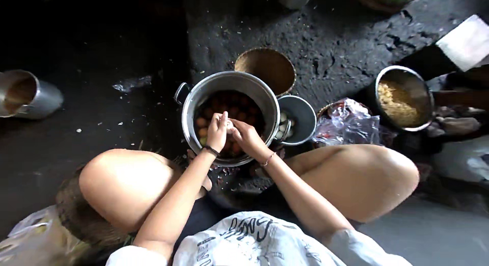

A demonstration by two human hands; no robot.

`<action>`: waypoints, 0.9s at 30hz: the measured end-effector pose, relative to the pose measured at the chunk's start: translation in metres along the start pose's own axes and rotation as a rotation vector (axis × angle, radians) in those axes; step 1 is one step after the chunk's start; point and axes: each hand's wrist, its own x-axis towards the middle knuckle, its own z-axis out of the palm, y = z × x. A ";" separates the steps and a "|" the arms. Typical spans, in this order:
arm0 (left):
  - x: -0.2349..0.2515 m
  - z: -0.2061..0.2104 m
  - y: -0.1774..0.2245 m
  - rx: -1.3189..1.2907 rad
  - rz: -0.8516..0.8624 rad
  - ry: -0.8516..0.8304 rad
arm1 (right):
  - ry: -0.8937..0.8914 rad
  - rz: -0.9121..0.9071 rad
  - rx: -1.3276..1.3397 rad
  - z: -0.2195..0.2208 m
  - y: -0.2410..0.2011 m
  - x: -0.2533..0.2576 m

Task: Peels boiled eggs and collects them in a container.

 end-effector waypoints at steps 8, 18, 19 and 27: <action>0.008 0.001 0.008 -0.089 -0.037 0.028 | 0.018 0.096 0.245 -0.006 0.006 0.002; 0.004 0.006 -0.004 0.105 0.161 0.076 | 0.071 -0.005 0.062 0.001 0.005 0.002; 0.003 0.006 -0.003 0.117 0.170 0.082 | 0.080 -0.020 0.040 0.002 0.005 0.002; 0.007 0.008 0.001 0.096 0.175 0.056 | 0.061 0.072 0.058 -0.002 -0.002 0.000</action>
